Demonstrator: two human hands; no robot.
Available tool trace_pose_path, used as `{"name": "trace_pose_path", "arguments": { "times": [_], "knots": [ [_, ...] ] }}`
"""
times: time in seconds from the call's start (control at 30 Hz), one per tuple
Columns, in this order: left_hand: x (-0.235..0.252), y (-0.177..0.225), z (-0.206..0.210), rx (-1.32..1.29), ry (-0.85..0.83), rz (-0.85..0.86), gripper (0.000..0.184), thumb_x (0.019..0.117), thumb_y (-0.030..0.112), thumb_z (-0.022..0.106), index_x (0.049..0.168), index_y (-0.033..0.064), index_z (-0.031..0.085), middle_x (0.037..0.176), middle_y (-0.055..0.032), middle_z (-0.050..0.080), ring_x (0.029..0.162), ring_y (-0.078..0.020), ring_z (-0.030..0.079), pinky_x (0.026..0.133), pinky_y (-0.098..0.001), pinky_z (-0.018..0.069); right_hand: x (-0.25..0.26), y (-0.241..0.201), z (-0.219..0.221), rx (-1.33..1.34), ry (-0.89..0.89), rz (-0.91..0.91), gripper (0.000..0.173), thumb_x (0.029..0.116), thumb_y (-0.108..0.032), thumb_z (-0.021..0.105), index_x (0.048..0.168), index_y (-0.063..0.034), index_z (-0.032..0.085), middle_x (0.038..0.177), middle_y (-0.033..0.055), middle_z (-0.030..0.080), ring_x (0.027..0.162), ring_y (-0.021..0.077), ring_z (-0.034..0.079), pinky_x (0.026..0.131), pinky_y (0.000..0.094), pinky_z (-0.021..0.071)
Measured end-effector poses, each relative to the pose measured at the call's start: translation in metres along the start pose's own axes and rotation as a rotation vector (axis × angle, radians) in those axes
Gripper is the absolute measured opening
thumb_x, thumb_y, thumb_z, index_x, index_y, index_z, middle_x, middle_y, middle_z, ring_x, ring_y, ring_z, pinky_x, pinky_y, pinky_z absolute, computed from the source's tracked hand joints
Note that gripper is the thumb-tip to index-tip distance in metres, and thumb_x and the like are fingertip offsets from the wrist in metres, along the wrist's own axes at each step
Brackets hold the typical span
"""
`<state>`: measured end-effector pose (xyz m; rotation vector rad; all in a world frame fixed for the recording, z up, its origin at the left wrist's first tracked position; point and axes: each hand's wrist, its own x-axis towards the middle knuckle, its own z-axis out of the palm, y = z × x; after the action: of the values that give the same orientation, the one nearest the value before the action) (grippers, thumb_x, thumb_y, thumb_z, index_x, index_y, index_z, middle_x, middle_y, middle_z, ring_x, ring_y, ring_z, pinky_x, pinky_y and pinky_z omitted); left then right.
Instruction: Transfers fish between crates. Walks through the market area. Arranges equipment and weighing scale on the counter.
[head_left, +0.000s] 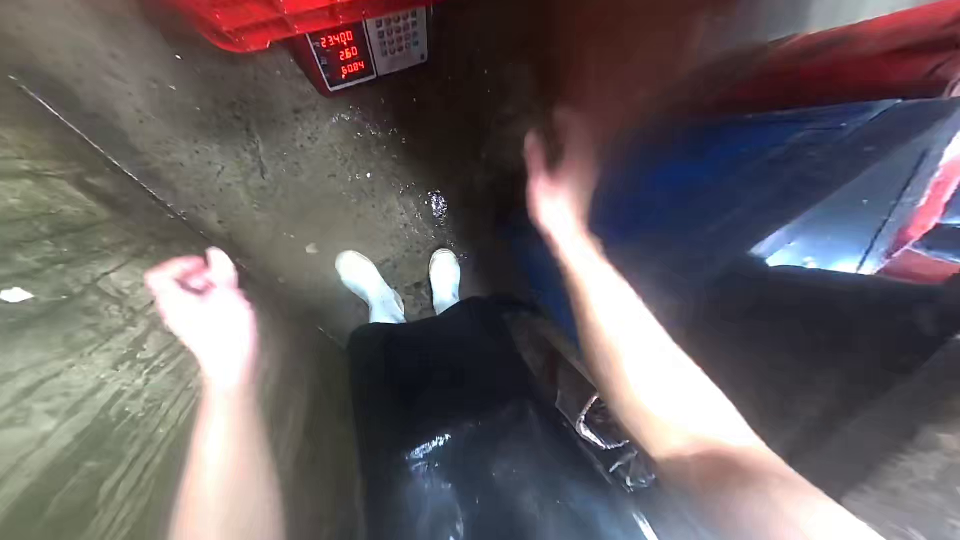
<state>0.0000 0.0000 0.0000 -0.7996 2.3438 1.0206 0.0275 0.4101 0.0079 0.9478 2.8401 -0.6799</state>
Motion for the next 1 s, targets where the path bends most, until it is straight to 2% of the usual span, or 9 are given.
{"name": "trace_pose_path", "arguments": {
  "times": [0.07,0.13,0.2,0.3,0.4,0.57,0.67,0.83,1.0],
  "knots": [
    [-0.042,-0.042,0.008,0.010,-0.025,-0.075,0.052,0.1016,0.043,0.059,0.135,0.0039,0.051,0.108,-0.0139,0.064,0.084,-0.0217,0.067,0.074,-0.0446,0.0593,-0.057,0.027,-0.012,-0.024,-0.201,0.065,0.056,0.1037,-0.043,0.056,0.148,-0.0087,0.050,0.148,0.0160,0.055,0.136,0.0287,0.054,0.112,0.0473,0.0475],
    [-0.077,-0.063,0.013,0.034,-0.093,-0.135,0.049,0.1021,0.037,0.061,0.133,-0.0006,0.054,0.109,-0.0174,0.067,0.088,-0.0247,0.069,0.077,-0.0464,0.0592,-0.095,0.044,-0.016,-0.061,-0.343,0.123,0.054,0.1033,-0.044,0.056,0.145,-0.0093,0.054,0.145,0.0173,0.057,0.133,0.0324,0.056,0.109,0.0534,0.0493],
    [-0.105,-0.073,0.016,0.065,-0.133,-0.186,0.043,0.1018,0.035,0.062,0.127,-0.0005,0.059,0.105,-0.0160,0.069,0.086,-0.0239,0.069,0.075,-0.0457,0.0587,-0.116,0.049,-0.016,-0.129,-0.476,0.197,0.053,0.1009,-0.045,0.059,0.141,-0.0100,0.058,0.138,0.0173,0.061,0.129,0.0333,0.059,0.108,0.0540,0.0498],
    [-0.127,-0.075,0.019,0.077,-0.154,-0.195,0.036,0.1015,0.031,0.064,0.121,0.0007,0.062,0.097,-0.0131,0.069,0.079,-0.0213,0.067,0.071,-0.0427,0.0570,-0.132,0.037,-0.017,-0.186,-0.677,0.243,0.052,0.1003,-0.045,0.058,0.140,-0.0112,0.059,0.138,0.0158,0.062,0.132,0.0318,0.057,0.111,0.0505,0.0470],
    [-0.126,-0.069,0.017,0.099,-0.186,-0.184,0.032,0.1015,0.030,0.064,0.119,0.0035,0.063,0.097,-0.0102,0.070,0.081,-0.0190,0.068,0.074,-0.0414,0.0562,-0.133,0.019,-0.010,-0.188,-0.770,0.209,0.050,0.1003,-0.045,0.057,0.139,-0.0124,0.060,0.137,0.0134,0.064,0.132,0.0295,0.058,0.111,0.0494,0.0468],
    [-0.103,-0.057,0.009,0.139,-0.238,-0.144,0.031,0.1011,0.031,0.064,0.118,0.0044,0.063,0.097,-0.0085,0.070,0.084,-0.0172,0.068,0.077,-0.0401,0.0559,-0.120,-0.006,0.005,-0.169,-0.819,0.114,0.046,0.1012,-0.043,0.056,0.136,-0.0133,0.062,0.130,0.0105,0.067,0.126,0.0269,0.063,0.108,0.0490,0.0498],
    [-0.097,-0.048,0.000,0.151,-0.262,-0.153,0.031,0.1005,0.030,0.065,0.118,0.0050,0.063,0.098,-0.0080,0.071,0.087,-0.0170,0.069,0.081,-0.0403,0.0563,-0.118,-0.012,0.005,-0.188,-0.877,0.082,0.047,0.1019,-0.044,0.053,0.137,-0.0144,0.061,0.129,0.0097,0.068,0.124,0.0267,0.064,0.106,0.0506,0.0503],
    [-0.091,-0.031,-0.021,0.117,-0.301,-0.153,0.028,0.1003,0.028,0.066,0.117,0.0050,0.064,0.094,-0.0084,0.070,0.080,-0.0183,0.067,0.074,-0.0412,0.0562,-0.123,-0.011,-0.010,-0.263,-0.981,0.125,0.049,0.1004,-0.046,0.053,0.138,-0.0154,0.059,0.124,0.0108,0.070,0.118,0.0290,0.067,0.100,0.0557,0.0535],
    [-0.067,0.018,-0.055,0.085,-0.301,-0.098,0.028,0.0997,0.028,0.067,0.115,0.0055,0.065,0.090,-0.0073,0.071,0.078,-0.0190,0.067,0.073,-0.0429,0.0555,-0.111,-0.041,-0.039,-0.332,-1.033,0.225,0.051,0.1006,-0.047,0.055,0.140,-0.0150,0.057,0.123,0.0158,0.070,0.118,0.0356,0.067,0.099,0.0606,0.0529]
  ]
}}
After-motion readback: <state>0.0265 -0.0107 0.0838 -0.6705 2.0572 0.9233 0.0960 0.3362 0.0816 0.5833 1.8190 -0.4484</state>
